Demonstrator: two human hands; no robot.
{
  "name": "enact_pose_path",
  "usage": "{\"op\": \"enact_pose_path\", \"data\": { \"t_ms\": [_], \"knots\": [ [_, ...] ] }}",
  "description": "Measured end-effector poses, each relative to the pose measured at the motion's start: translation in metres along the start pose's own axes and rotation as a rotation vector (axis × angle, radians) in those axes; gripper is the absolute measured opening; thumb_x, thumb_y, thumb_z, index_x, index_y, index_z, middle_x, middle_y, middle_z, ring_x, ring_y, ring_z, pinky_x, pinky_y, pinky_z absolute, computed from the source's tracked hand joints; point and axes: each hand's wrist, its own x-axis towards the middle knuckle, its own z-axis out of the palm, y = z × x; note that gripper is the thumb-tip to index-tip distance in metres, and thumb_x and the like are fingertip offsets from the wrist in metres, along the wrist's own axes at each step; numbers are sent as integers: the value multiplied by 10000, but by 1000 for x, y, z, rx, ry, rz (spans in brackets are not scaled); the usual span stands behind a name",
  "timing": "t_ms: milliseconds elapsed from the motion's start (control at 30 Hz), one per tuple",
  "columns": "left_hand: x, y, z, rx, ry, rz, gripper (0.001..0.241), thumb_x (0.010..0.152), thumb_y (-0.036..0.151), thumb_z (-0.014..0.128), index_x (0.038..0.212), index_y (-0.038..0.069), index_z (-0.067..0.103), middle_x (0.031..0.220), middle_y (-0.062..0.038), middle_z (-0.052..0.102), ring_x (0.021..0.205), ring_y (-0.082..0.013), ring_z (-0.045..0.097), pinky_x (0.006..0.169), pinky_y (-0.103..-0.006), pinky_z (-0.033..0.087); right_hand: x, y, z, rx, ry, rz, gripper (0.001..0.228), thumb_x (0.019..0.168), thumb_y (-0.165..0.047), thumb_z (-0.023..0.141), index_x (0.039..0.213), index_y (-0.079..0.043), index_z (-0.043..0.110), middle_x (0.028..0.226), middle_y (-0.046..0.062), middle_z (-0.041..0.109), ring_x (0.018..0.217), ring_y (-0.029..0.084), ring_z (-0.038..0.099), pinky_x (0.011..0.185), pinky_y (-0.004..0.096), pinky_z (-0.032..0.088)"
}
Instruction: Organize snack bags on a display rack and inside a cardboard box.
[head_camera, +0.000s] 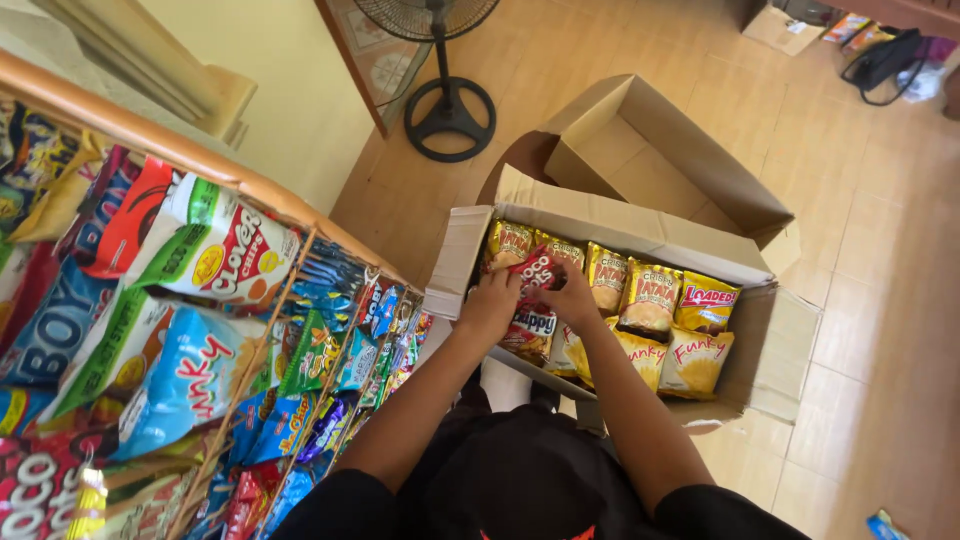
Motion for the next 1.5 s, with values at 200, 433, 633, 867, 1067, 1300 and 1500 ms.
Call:
{"op": "enact_pose_path", "data": {
  "t_ms": [200, 433, 633, 867, 1067, 1300, 1500],
  "knots": [
    [7, 4, -2, 49, 41, -23, 358, 944, 129, 531, 1289, 48, 587, 1295, -147, 552, 1213, -336, 535, 796, -551, 536, -22, -1, -37, -183, 184, -120, 742, 673, -106, 928, 1334, -24, 600, 1130, 100, 632, 1032, 199, 635, 900, 332, 539],
    [21, -28, 65, 104, -25, -50, 360, 880, 61, 585, 1229, -23, 595, 1330, -232, 534, 1227, -392, 506, 942, -438, 537, -37, 17, -26, -426, -143, -156, 744, 668, -175, 907, 1350, -76, 628, 1274, 177, 593, 1171, 320, 593, 1026, 414, 482],
    [15, -26, 57, 132, -1, -19, 333, 911, 75, 570, 1236, 18, 611, 1291, -252, 550, 1148, -422, 518, 1003, -468, 446, -41, 9, -19, -538, -254, -332, 896, 642, -159, 833, 1474, -135, 502, 1423, 187, 555, 1322, 392, 485, 1126, 459, 375],
    [13, -32, 68, 147, -82, -30, 351, 921, 118, 538, 1251, 30, 619, 1279, -262, 551, 1178, -440, 500, 1050, -491, 409, -60, -11, 12, -848, -186, -138, 834, 763, -263, 731, 1546, -281, 444, 1448, 178, 446, 1309, 454, 403, 1140, 537, 354],
    [5, -1, 1, 80, -163, -37, 470, 825, 99, 690, 1276, 23, 584, 1342, -235, 509, 1261, -448, 458, 995, -514, 465, -65, -17, 14, -984, -92, -134, 927, 753, -352, 737, 1564, -208, 311, 1485, 229, 342, 1314, 506, 333, 1091, 619, 307],
    [-9, 47, -37, 10, -151, 99, 554, 776, 272, 846, 1259, 145, 605, 1273, -128, 555, 1253, -345, 502, 931, -586, 497, -98, -22, -40, -1106, 32, 166, 857, 795, -492, 757, 1503, -200, 371, 1427, 207, 393, 1321, 438, 399, 1107, 598, 359],
    [-3, 62, -29, 25, -119, 241, 750, 719, 174, 836, 1418, 262, 581, 1312, -151, 506, 1256, -369, 479, 920, -535, 519, -126, -10, -55, -1076, 114, 541, 840, 768, -568, 811, 1409, -212, 401, 1428, 196, 339, 1361, 450, 340, 1060, 631, 371]
  ]
}}
